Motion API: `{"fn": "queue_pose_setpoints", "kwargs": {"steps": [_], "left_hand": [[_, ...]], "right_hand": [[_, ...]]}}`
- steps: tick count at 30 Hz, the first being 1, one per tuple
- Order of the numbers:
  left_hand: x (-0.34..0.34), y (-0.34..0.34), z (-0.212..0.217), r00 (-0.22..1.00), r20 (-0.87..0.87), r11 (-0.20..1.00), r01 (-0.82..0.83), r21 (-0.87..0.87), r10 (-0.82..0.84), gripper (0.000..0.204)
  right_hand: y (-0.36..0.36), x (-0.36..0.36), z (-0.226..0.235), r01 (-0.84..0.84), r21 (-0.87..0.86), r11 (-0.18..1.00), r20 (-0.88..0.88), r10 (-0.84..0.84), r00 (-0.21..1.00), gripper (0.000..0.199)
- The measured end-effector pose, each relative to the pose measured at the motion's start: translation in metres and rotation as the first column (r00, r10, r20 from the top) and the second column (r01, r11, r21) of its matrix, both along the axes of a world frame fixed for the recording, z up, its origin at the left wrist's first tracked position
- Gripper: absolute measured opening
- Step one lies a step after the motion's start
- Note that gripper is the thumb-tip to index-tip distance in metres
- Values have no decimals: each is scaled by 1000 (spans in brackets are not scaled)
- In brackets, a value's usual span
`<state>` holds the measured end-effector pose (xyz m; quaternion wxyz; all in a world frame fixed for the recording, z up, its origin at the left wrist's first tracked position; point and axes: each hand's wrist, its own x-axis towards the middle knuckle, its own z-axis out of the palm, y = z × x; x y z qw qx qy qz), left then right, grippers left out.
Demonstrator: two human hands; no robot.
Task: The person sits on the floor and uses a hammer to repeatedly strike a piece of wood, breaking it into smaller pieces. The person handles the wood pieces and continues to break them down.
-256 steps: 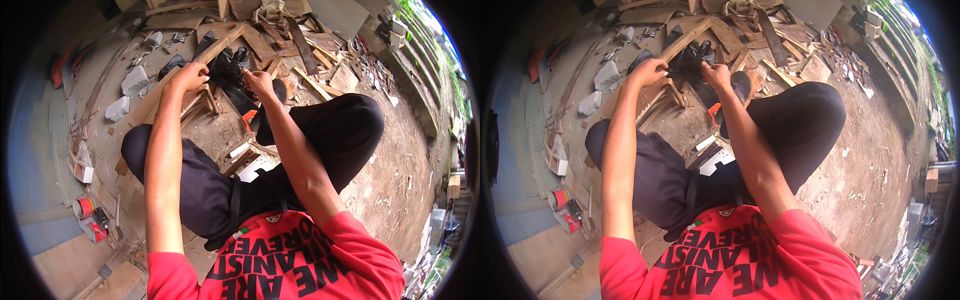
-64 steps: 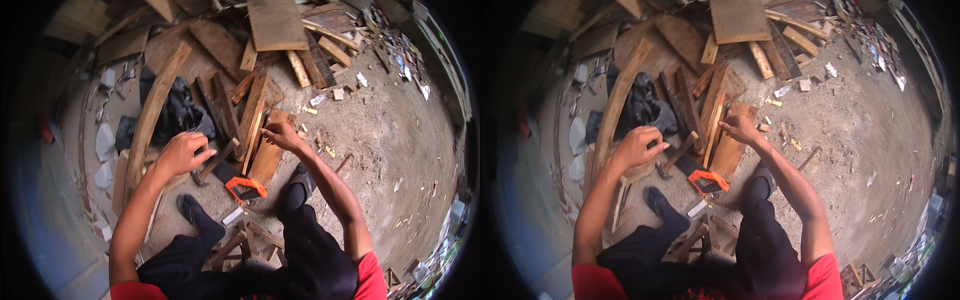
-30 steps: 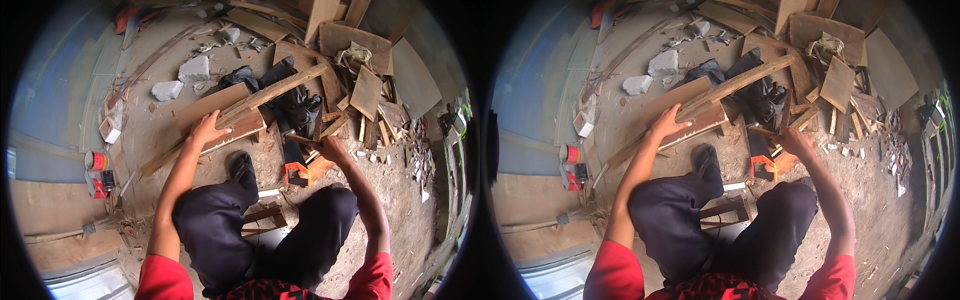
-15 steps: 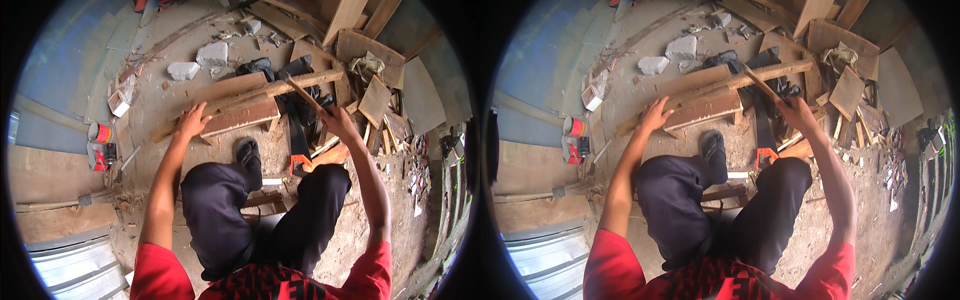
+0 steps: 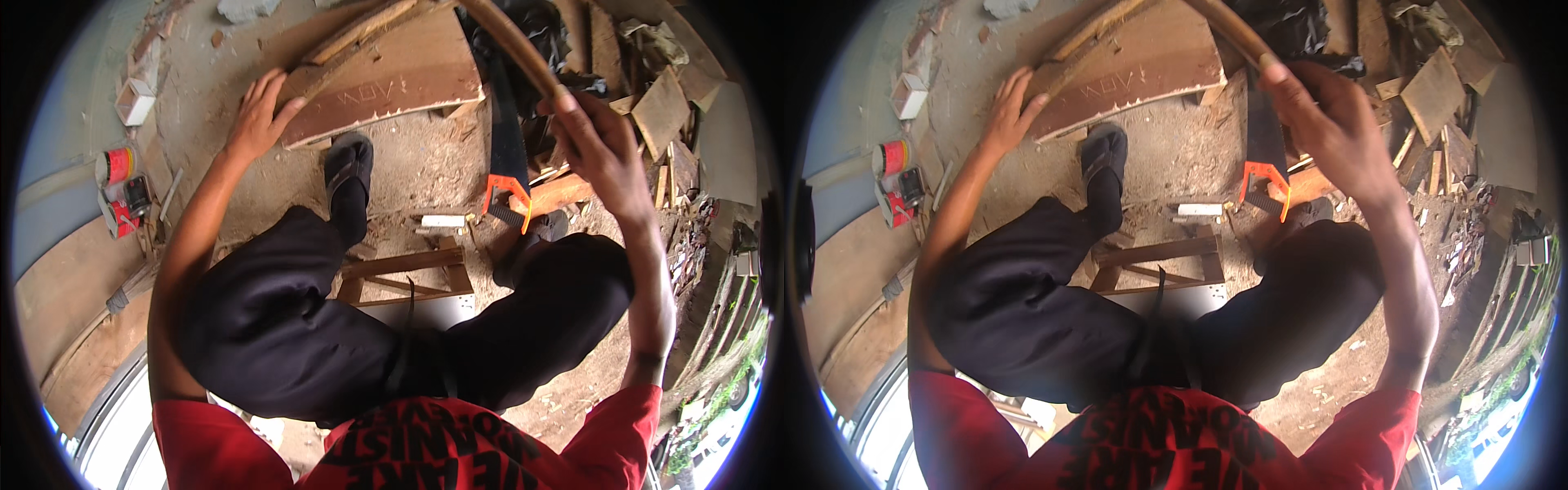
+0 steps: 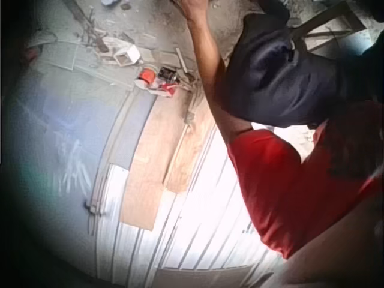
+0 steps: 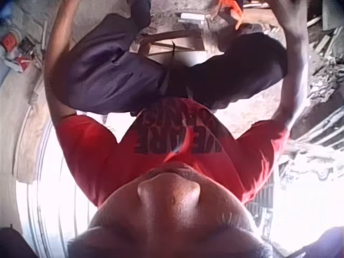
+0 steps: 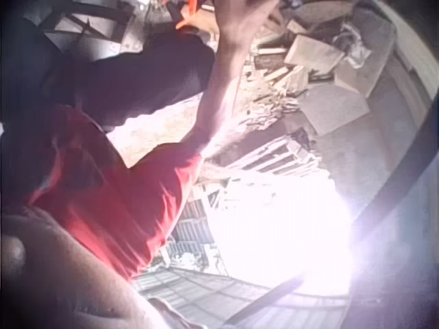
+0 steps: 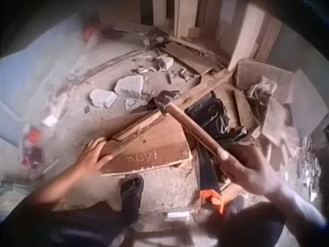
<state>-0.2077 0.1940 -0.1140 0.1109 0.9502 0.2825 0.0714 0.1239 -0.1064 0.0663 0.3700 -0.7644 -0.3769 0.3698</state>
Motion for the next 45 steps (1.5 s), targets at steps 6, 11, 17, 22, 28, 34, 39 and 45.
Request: {"fn": "queue_pose_setpoints", "kwargs": {"steps": [6,11,17,22,28,34,39,45], "left_hand": [[20,-11,9,999,-37,998,-6,58,8,78],[20,-7,11,999,-36,1000,-22,9,23,70],[22,5,14,996,-61,997,67,26,-65,68],[18,43,14,983,-128,991,135,-13,-135,71],[19,47,7,983,-108,967,166,191,-148,73],[34,24,19,974,-196,989,-95,111,115,80],[37,25,20,985,-155,991,-49,127,69,73],[40,22,13,999,-29,990,32,137,-28,63]], "right_hand": [[24,27,-26,-60,-13,998,-43,60,997,49],[41,47,-44,-138,-52,989,52,141,989,49],[38,67,-60,-204,-6,979,77,204,976,47],[20,65,-45,-225,-69,972,145,233,962,45],[9,42,-25,-162,-78,984,148,172,974,40],[1,45,-44,-170,-148,974,308,209,928,32],[15,53,-91,-233,-145,962,516,275,812,30],[7,65,-128,-226,-145,963,542,268,796,29]]}}
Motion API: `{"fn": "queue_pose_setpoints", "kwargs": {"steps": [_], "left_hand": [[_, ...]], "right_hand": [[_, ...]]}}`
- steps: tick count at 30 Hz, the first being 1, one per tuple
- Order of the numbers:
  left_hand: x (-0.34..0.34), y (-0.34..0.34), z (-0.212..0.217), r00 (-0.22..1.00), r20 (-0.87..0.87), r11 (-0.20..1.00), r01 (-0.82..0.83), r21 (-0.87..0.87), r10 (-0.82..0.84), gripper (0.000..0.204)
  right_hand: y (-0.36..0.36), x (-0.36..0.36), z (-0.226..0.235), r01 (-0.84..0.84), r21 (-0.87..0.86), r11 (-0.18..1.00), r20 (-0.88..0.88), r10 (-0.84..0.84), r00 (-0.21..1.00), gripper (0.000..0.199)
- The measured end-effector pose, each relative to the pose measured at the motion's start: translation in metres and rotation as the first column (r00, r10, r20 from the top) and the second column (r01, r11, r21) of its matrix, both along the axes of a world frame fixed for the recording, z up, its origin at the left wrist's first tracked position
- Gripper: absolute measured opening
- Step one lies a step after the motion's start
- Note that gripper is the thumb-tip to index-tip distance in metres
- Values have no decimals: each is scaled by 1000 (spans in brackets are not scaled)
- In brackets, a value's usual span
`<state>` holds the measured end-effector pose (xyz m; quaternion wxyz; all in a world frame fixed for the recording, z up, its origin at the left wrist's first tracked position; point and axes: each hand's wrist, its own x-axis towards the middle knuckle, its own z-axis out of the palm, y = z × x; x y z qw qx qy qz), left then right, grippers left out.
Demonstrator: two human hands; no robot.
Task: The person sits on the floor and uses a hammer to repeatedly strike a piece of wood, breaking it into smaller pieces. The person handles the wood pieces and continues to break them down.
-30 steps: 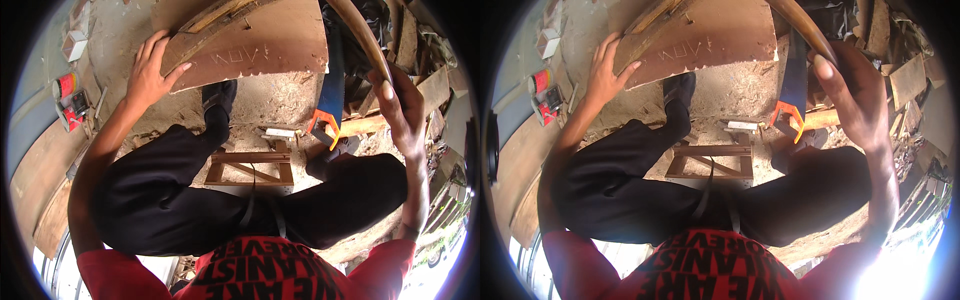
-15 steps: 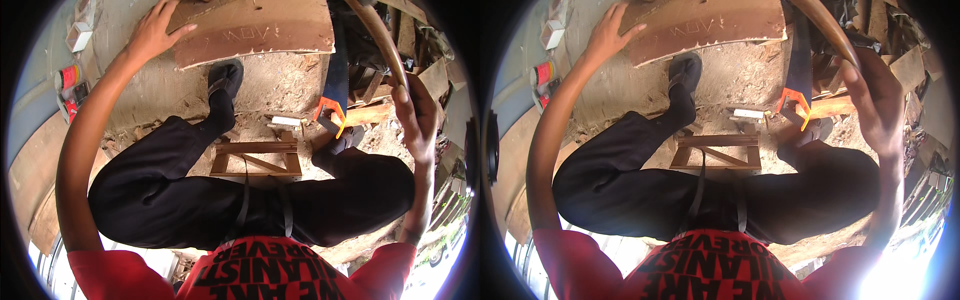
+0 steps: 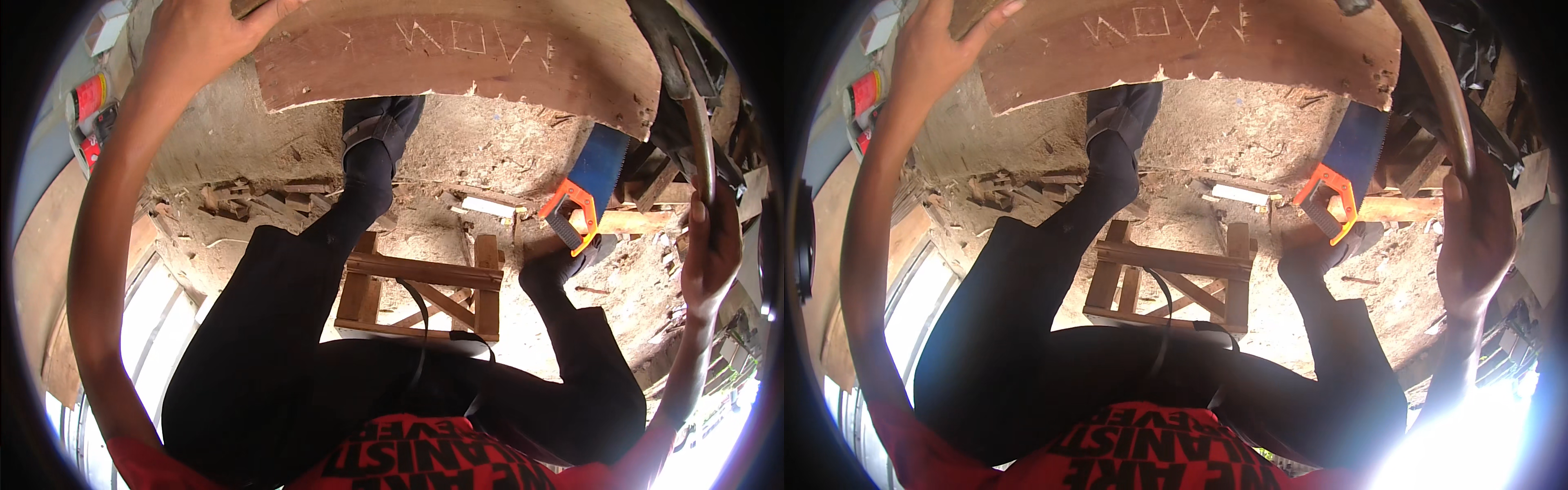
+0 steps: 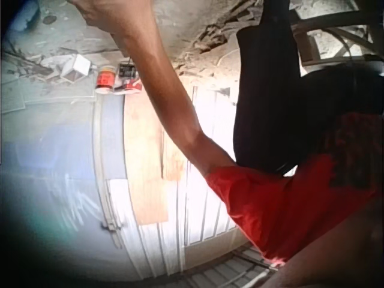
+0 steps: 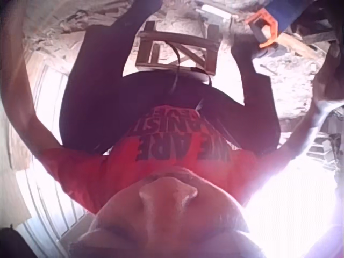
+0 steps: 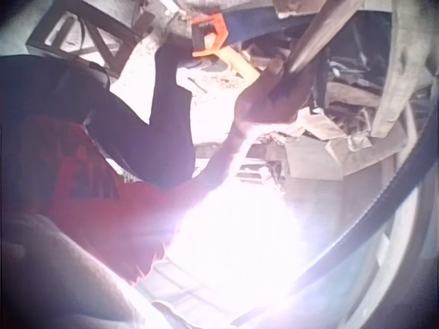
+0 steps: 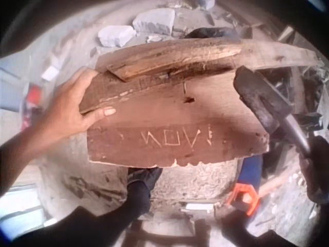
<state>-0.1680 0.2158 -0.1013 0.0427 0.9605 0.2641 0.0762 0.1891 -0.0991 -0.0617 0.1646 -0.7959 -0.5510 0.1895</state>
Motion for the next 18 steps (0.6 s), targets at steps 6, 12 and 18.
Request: {"fn": "queue_pose_setpoints", "kwargs": {"steps": [6,12,18], "left_hand": [[1,1,-2,995,-81,995,-70,-68,64,59],[2,-5,4,975,-176,990,-126,69,137,71],[-13,20,-2,998,-63,995,21,-97,-27,70]], "right_hand": [[3,7,-6,25,-47,999,-83,-29,996,30],[11,10,3,-36,-99,994,-14,35,999,33],[26,0,27,-42,-150,988,-58,33,998,37]]}}
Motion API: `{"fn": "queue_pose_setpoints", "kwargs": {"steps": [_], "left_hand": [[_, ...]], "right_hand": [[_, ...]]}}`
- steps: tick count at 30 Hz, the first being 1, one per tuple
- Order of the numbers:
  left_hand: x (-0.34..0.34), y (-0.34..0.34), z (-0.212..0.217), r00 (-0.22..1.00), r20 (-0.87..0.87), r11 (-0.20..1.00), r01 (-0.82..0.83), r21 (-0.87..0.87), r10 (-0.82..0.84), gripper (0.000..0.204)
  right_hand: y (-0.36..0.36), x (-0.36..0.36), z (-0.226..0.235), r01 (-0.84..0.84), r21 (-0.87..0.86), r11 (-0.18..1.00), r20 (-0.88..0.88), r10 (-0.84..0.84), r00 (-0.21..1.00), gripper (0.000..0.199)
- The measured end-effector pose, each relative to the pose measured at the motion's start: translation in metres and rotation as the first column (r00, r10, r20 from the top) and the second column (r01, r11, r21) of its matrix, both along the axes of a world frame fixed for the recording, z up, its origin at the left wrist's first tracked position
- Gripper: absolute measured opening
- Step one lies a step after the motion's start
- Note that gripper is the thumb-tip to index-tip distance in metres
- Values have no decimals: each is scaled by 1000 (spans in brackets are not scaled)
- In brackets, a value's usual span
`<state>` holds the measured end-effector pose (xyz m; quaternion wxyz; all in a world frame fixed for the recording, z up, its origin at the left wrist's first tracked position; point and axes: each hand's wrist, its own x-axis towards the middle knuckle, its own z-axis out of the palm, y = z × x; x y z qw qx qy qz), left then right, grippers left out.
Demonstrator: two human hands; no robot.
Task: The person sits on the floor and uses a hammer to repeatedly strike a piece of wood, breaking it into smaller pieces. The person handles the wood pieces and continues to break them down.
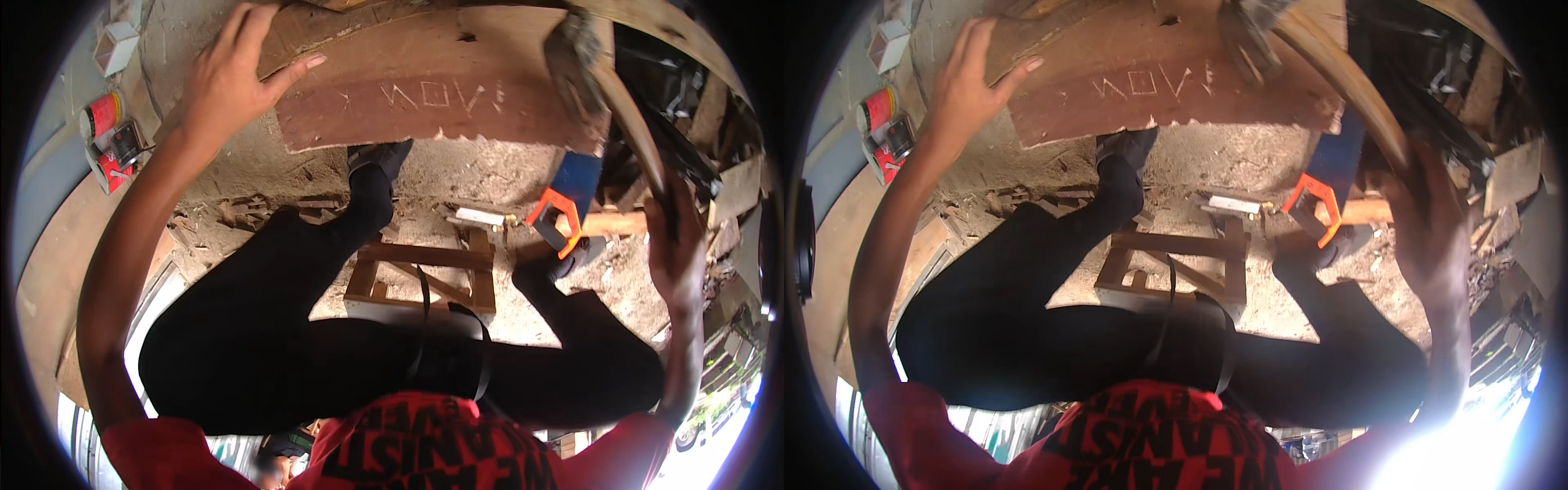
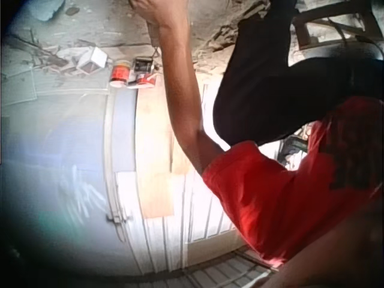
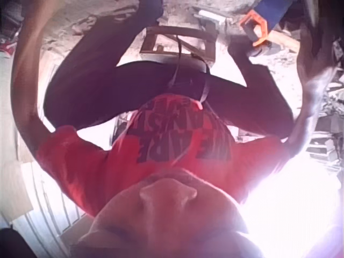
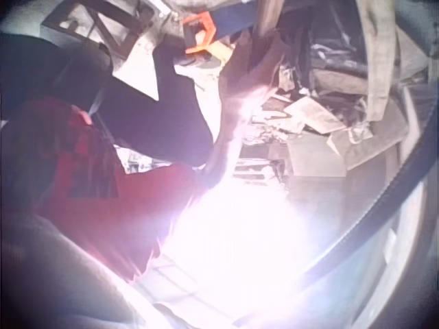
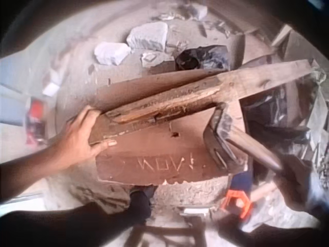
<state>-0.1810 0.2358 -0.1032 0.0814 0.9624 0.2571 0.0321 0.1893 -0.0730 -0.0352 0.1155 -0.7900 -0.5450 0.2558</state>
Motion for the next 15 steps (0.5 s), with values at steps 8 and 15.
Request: {"fn": "queue_pose_setpoints", "kwargs": {"steps": [8,15], "left_hand": [[1,11,2,980,-193,996,31,-89,-48,76],[10,-7,10,963,-245,986,-139,-93,113,82]], "right_hand": [[26,-22,49,-44,90,995,-54,49,997,30],[10,-64,38,227,-9,974,-302,-219,928,45]]}}
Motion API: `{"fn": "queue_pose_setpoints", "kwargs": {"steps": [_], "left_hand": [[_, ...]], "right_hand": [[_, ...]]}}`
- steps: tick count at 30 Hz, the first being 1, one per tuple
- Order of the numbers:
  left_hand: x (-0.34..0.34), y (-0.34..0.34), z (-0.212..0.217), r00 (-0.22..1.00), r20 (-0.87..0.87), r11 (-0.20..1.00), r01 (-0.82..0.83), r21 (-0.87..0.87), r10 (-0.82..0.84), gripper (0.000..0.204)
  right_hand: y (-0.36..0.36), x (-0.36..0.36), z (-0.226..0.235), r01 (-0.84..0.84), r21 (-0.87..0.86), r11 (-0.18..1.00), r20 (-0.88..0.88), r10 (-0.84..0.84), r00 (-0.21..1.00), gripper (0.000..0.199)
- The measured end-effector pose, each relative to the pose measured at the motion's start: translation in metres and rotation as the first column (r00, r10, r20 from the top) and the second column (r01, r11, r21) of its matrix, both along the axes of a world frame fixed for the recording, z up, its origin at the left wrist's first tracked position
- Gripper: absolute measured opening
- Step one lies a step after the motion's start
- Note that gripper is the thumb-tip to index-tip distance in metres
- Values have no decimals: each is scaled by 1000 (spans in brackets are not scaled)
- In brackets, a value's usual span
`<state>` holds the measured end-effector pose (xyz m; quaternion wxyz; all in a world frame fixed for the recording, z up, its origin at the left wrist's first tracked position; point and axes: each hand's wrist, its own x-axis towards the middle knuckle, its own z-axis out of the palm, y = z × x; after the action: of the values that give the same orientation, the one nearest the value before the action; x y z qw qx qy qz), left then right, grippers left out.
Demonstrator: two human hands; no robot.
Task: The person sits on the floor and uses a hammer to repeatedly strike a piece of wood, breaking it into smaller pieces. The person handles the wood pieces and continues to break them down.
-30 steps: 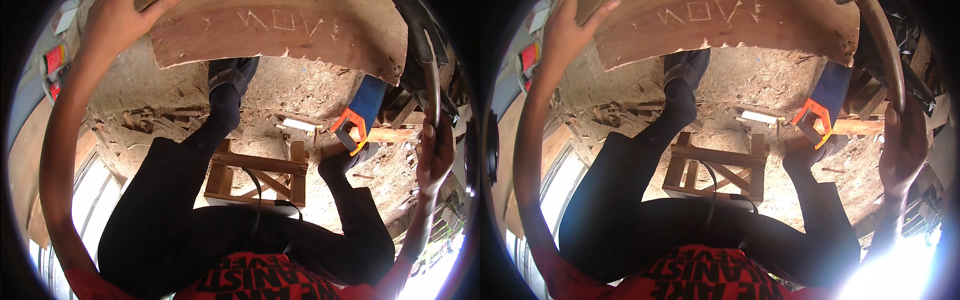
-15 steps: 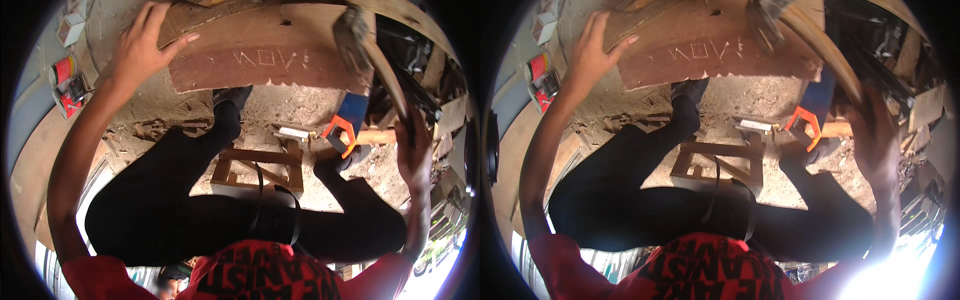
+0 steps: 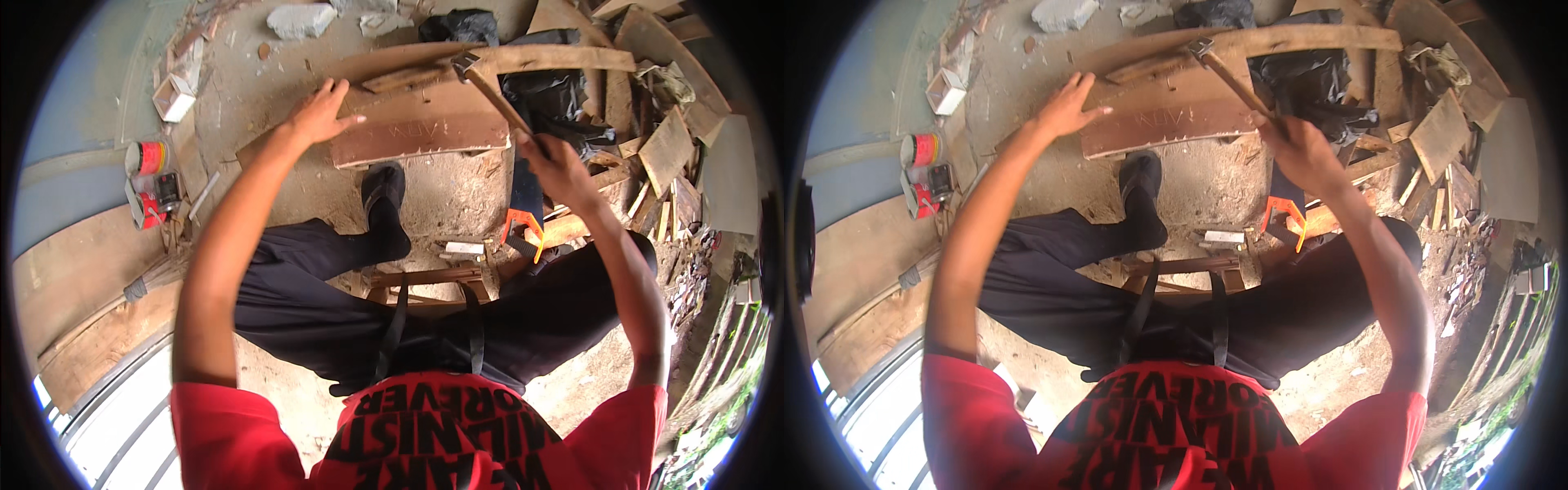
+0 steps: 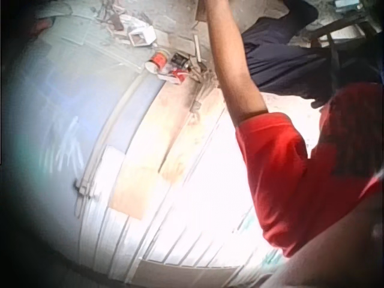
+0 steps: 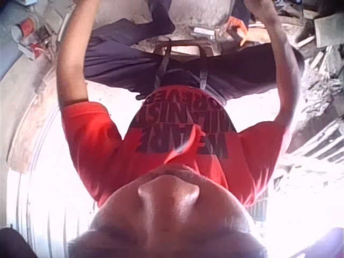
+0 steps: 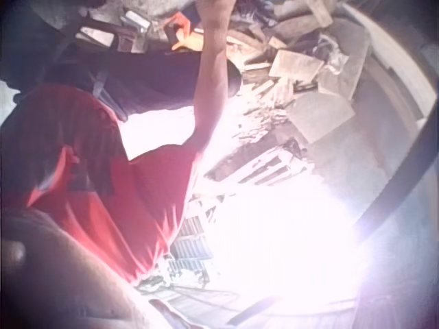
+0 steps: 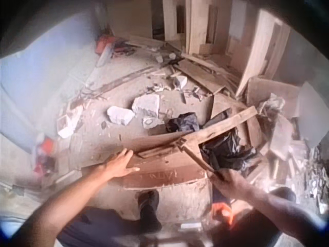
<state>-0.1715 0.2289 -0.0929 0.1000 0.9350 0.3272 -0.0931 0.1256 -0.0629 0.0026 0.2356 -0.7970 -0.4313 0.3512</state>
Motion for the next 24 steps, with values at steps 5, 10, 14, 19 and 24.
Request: {"fn": "queue_pose_setpoints", "kwargs": {"steps": [5,10,14,19,24], "left_hand": [[6,-29,16,975,124,983,-181,-24,183,85],[-9,-66,-9,922,332,959,-254,124,201,76],[-2,-74,-21,912,356,950,-272,151,205,77],[-16,-68,-5,910,342,953,-285,104,235,70],[-7,-72,-2,918,343,952,-263,159,197,70]], "right_hand": [[-1,-46,10,313,22,950,-454,-270,849,55],[-11,-98,-13,451,12,892,-624,-346,701,53],[-16,-122,-39,506,-21,862,-551,-433,714,64],[6,-160,-40,599,98,795,-694,-376,613,57],[21,-139,-39,714,128,689,-769,-386,510,49]]}}
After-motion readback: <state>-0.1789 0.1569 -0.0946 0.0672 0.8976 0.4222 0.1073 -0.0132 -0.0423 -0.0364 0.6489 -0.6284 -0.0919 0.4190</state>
